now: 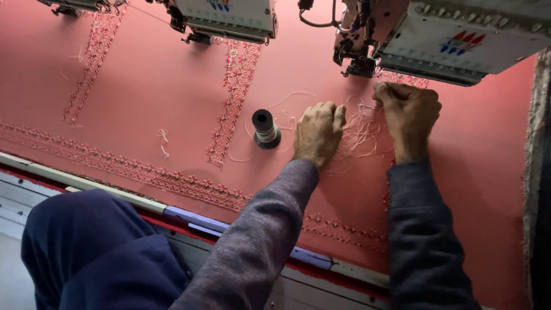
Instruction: Setting up and threading a multi-head industrial embroidery machine with pink fabric.
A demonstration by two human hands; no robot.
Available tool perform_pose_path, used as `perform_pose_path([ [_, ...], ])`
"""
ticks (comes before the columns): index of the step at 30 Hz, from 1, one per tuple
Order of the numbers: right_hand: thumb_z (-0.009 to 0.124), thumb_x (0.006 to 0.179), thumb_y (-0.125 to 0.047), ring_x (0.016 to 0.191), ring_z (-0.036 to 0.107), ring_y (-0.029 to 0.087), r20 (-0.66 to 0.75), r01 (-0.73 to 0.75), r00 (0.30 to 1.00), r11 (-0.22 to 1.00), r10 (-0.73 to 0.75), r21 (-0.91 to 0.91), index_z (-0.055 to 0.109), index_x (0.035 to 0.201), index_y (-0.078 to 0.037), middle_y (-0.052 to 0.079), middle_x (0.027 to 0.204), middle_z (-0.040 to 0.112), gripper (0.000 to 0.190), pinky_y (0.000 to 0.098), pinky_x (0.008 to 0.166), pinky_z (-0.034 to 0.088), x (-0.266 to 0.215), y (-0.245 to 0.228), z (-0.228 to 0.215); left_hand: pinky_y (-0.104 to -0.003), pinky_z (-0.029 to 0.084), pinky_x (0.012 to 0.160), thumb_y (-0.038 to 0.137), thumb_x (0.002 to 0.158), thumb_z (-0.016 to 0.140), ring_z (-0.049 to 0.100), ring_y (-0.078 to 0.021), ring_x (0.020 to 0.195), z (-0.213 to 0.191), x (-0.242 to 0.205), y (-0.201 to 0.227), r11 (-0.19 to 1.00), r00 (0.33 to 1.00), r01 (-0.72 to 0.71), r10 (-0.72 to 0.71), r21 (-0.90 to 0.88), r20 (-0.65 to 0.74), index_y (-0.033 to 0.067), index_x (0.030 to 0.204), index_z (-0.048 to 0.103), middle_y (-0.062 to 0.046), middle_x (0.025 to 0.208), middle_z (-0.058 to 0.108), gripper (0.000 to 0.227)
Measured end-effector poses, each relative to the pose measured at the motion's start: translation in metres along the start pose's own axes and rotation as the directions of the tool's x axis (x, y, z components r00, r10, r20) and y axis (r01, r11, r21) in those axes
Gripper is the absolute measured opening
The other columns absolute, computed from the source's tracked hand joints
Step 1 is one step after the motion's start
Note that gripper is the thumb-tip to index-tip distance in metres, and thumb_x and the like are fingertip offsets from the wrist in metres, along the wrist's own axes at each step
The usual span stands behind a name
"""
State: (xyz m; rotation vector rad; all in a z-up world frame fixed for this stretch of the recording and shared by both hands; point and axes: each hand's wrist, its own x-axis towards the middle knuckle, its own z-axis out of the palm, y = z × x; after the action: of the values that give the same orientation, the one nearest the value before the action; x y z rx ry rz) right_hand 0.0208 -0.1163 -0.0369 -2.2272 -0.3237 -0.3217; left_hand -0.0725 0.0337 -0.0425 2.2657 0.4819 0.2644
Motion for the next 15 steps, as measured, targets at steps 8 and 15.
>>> perform_pose_path([
  [8, 0.083, 0.093, -0.027, 0.080, 0.075, 0.026, -0.010, 0.022, 1.000, 1.000, -0.022, -0.005, 0.084, 0.098, -0.020, 0.004, 0.064, 0.069, 0.008, 0.0314, 0.070, 0.055, 0.000, -0.003, 0.002, -0.052, 0.060, 0.083, 0.045, 0.103, 0.044, 0.068, -0.0332, 0.092, -0.001, 0.000, -0.001, 1.000, 1.000, 0.011, -0.011, 0.006, 0.011, 0.0175, 0.079, 0.063, -0.010, 0.081, 0.064, 0.041],
  [15, 0.082, 0.091, -0.027, 0.078, 0.074, 0.027, 0.012, -0.019, 1.000, 0.999, 0.019, -0.036, 0.083, 0.098, -0.023, 0.002, 0.063, 0.069, 0.008, 0.0317, 0.073, 0.054, -0.001, -0.010, -0.001, -0.052, 0.059, 0.086, 0.045, 0.103, 0.044, 0.068, -0.0344, 0.094, -0.004, -0.001, 0.001, 1.000, 1.000, 0.013, -0.013, -0.006, 0.029, 0.0175, 0.080, 0.065, -0.011, 0.083, 0.065, 0.041],
])
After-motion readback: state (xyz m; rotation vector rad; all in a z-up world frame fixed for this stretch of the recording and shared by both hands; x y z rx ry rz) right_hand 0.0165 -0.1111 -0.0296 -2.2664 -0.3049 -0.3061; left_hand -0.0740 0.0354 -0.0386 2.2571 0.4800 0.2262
